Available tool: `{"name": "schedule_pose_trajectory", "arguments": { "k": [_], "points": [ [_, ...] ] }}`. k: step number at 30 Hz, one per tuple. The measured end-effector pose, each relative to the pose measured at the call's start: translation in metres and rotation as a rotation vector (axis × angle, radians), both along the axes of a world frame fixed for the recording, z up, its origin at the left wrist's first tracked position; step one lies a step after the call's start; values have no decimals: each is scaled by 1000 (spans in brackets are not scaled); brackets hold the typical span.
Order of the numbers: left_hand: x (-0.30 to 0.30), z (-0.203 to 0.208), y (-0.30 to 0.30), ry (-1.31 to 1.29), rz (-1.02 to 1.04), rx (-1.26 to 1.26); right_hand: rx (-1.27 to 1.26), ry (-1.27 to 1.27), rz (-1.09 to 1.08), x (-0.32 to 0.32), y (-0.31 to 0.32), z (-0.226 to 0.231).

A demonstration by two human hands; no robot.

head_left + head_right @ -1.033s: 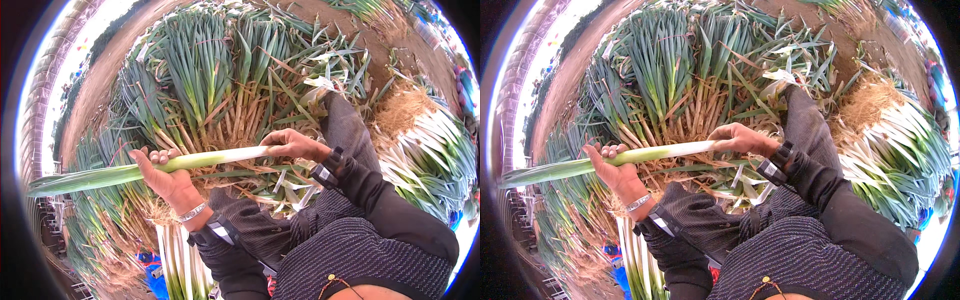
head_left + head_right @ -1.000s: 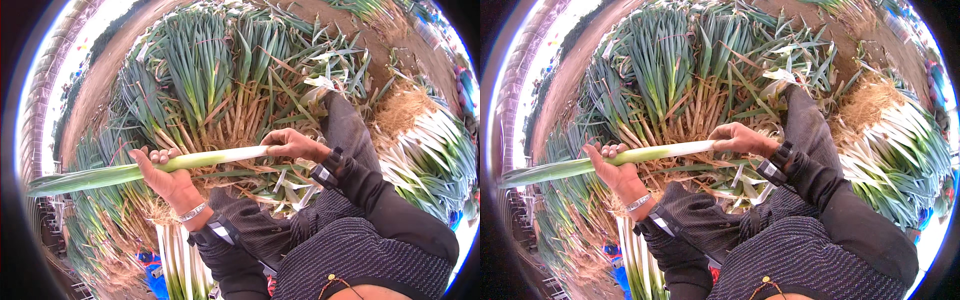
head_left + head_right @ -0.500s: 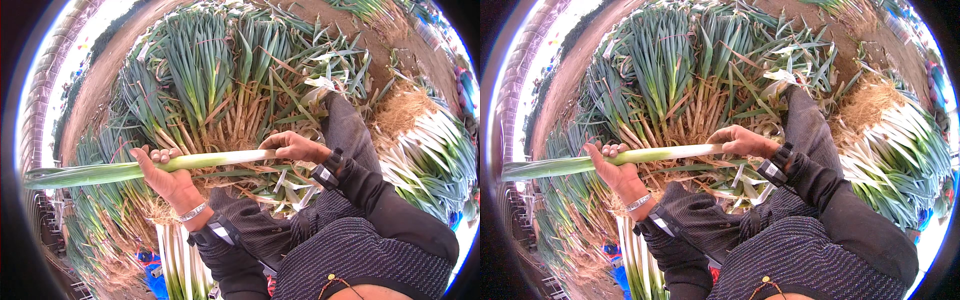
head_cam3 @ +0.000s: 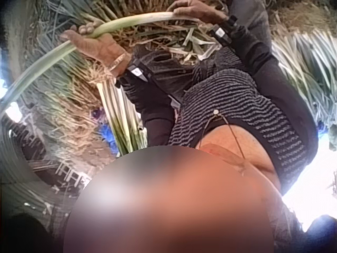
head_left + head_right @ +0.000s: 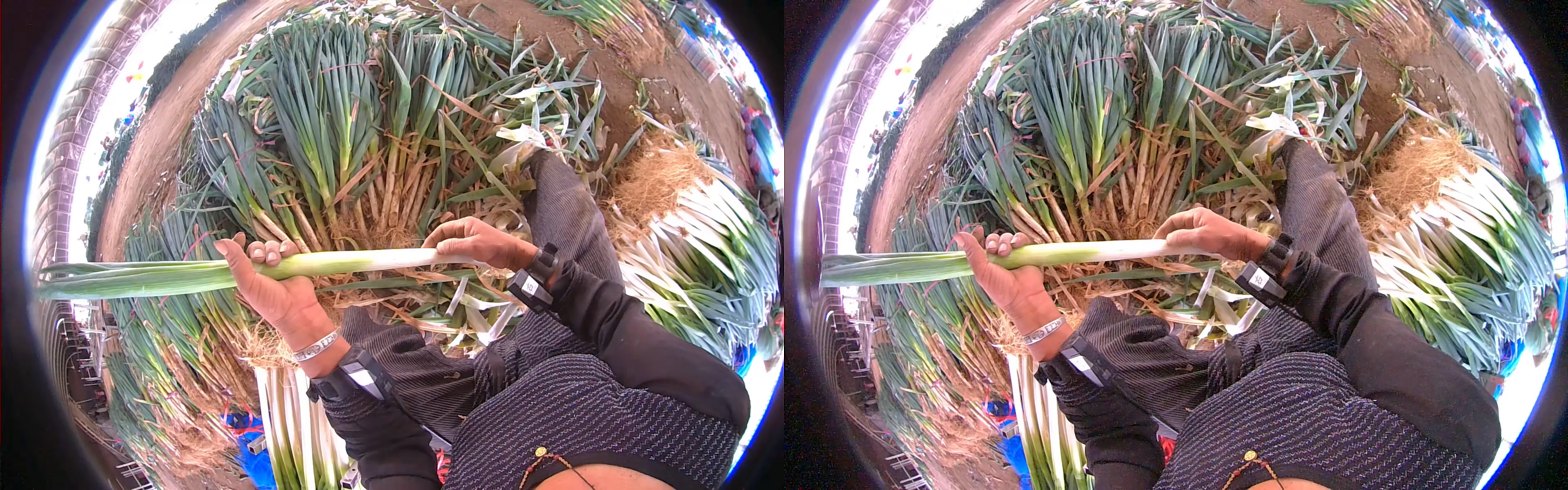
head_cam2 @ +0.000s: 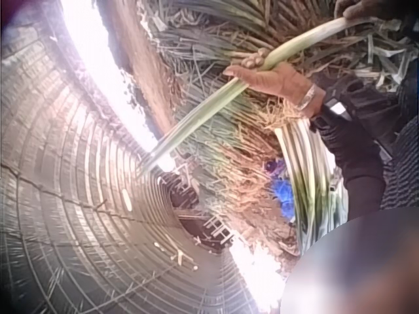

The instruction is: Preparing scallions for bundling by peeling back outer layers and cleaning the stalks.

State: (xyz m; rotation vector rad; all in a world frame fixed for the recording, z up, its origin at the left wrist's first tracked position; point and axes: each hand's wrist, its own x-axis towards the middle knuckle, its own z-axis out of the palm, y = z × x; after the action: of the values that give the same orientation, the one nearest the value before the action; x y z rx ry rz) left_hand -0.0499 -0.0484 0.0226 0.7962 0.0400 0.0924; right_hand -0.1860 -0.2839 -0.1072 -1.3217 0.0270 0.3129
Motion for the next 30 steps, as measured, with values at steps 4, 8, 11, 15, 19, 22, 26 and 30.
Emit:
{"name": "schedule_pose_trajectory", "arguments": {
  "k": [4, 8, 11, 15, 19, 22, 26, 30],
  "points": [
    [-1, 2, -1, 3, 3, 20, 11, -27, -12, -4, 6, 1],
    [1, 0, 1, 4, 19, 30, -214, -153, -31, -3, 8, -5],
    [0, 0, 4, 12, 33, 44, -86, -77, -15, -2, 10, -8],
    [-2, 3, -1, 24, 41, 42, -104, -153, -23, -1, 17, -4],
    [-2, -3, -12, 46, 15, 36, -625, -383, -62, 21, 40, 17],
    [-10, -6, -30, 42, -37, 44, -887, -508, -239, 44, 72, 43],
    [-17, -8, -40, 126, -7, 76, -939, -464, -249, 60, 89, 50],
    [-6, 7, -26, 81, 180, 189, -1095, -431, -311, 17, 34, -60]
  ]
}}
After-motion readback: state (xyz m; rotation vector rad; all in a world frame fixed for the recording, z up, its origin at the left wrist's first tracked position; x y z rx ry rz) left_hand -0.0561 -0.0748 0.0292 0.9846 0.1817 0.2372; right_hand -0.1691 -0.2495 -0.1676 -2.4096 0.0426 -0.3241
